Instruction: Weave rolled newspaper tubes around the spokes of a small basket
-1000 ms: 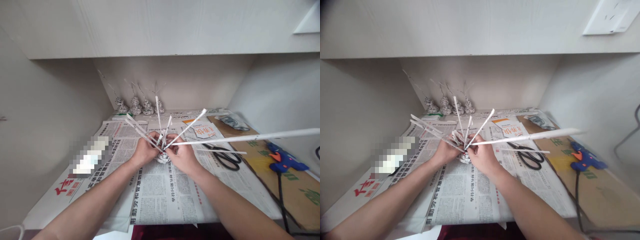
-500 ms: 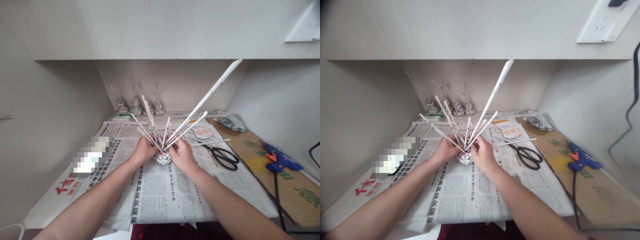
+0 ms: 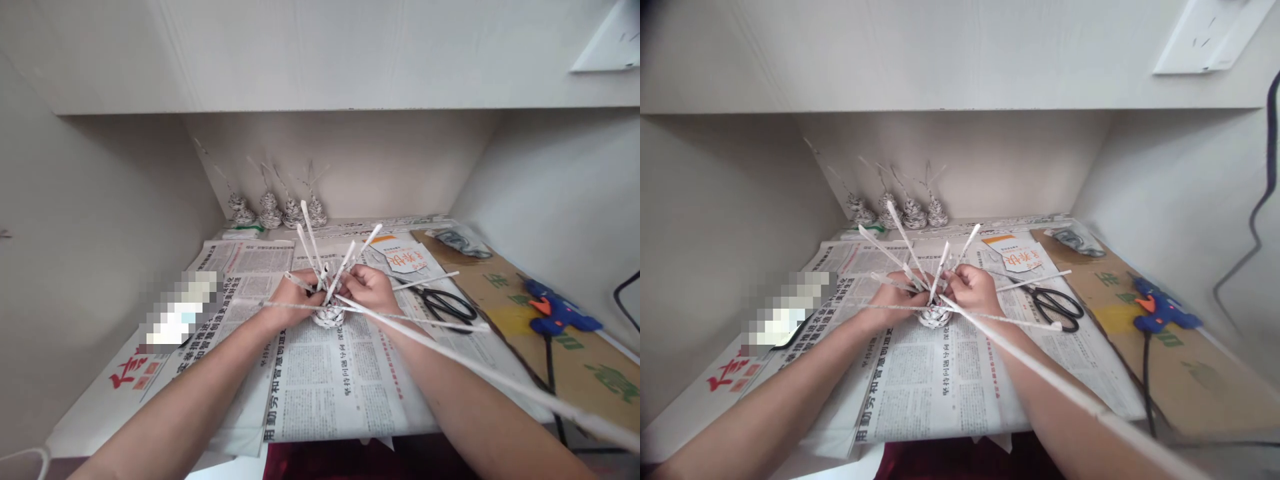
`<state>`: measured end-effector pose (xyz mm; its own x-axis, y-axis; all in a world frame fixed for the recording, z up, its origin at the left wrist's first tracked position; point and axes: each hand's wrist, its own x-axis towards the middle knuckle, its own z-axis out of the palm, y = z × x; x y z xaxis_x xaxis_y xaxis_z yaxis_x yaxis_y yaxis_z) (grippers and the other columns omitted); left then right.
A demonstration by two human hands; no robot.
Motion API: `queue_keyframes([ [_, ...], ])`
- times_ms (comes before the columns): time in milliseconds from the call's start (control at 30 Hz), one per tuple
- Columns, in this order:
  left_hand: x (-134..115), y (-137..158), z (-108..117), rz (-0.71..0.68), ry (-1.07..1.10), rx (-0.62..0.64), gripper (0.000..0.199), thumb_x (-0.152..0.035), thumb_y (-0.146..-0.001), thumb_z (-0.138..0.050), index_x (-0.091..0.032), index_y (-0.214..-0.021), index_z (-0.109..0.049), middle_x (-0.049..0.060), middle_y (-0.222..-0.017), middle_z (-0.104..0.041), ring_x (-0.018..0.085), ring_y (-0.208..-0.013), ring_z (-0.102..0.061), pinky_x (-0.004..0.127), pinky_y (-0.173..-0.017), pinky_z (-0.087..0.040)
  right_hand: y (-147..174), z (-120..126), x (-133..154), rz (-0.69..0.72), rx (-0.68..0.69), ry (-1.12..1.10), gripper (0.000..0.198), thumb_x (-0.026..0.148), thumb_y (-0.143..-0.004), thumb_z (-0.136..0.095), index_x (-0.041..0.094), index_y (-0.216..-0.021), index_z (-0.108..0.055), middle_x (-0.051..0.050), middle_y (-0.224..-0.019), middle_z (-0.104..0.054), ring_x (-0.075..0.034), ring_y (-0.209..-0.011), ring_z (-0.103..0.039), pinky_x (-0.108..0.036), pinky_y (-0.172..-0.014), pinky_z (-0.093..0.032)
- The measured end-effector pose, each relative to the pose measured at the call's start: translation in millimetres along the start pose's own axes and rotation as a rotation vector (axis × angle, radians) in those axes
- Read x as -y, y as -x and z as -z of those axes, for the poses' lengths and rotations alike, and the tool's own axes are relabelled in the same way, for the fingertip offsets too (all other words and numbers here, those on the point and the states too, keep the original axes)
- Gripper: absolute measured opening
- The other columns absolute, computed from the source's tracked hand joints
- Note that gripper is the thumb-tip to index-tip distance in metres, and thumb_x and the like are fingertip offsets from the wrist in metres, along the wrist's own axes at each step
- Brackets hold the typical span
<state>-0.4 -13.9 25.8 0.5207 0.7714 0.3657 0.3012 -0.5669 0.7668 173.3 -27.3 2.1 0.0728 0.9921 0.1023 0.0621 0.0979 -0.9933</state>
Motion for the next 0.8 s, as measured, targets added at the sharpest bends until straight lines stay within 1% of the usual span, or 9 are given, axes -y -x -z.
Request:
queue_keyframes([
  [100,-4,1,2,-0.028,0.015,0.034,0.022,-0.006,-0.075,-0.058,-0.016,-0.088,-0.073,0.004,-0.087,-0.074,0.017,-0.079,-0.069,0.026,-0.075,-0.053,-2,-1,3,-0.073,0.006,-0.025,0.03,0.047,-0.074,-0.067,0.022,-0.066,-0.055,0.003,-0.051,-0.06,-0.015,-0.039,-0.056,-0.024,-0.035,-0.042],
  [200,-9,2,3,-0.074,-0.009,0.057,0.021,-0.005,-0.074,-0.059,-0.016,-0.086,-0.073,0.004,-0.085,-0.073,0.016,-0.078,-0.068,0.026,-0.074,-0.053,-1,0,10,-0.065,0.001,0.025,0.03,0.045,-0.074,-0.067,0.022,-0.062,-0.053,0.003,-0.049,-0.059,-0.013,-0.037,-0.055,-0.023,-0.033,-0.041],
  [367,-12,3,2,-0.118,-0.11,0.119,0.022,-0.006,-0.076,-0.057,-0.018,-0.084,-0.073,0.004,-0.087,-0.072,0.016,-0.079,-0.067,0.026,-0.076,-0.052,4,4,15,-0.042,0.056,0.091,0.026,0.041,-0.077,-0.065,0.019,-0.063,-0.058,0.001,-0.053,-0.063,-0.013,-0.04,-0.058,-0.022,-0.036,-0.043],
  [567,-11,3,8,-0.186,-0.095,0.229,0.023,-0.006,-0.079,-0.054,-0.018,-0.086,-0.072,0.005,-0.091,-0.071,0.017,-0.088,-0.065,0.03,-0.086,-0.051,7,7,22,-0.086,0.082,0.047,0.028,0.038,-0.076,-0.066,0.016,-0.061,-0.058,0.0,-0.051,-0.063,-0.011,-0.042,-0.058,-0.02,-0.042,-0.046],
  [667,-13,2,9,-0.199,-0.112,0.233,0.023,-0.006,-0.078,-0.054,-0.018,-0.084,-0.072,0.006,-0.091,-0.071,0.017,-0.088,-0.066,0.029,-0.086,-0.052,7,6,24,-0.127,0.084,0.012,0.026,0.036,-0.075,-0.067,0.016,-0.061,-0.059,0.0,-0.051,-0.063,-0.01,-0.043,-0.058,-0.019,-0.043,-0.047],
  [800,-16,2,8,-0.171,-0.116,0.218,0.022,-0.007,-0.078,-0.056,-0.019,-0.08,-0.074,0.005,-0.09,-0.072,0.016,-0.082,-0.067,0.028,-0.083,-0.053,9,3,23,-0.15,0.08,-0.05,0.021,0.034,-0.074,-0.069,0.016,-0.065,-0.063,0.001,-0.052,-0.064,-0.01,-0.042,-0.057,-0.019,-0.042,-0.046],
])
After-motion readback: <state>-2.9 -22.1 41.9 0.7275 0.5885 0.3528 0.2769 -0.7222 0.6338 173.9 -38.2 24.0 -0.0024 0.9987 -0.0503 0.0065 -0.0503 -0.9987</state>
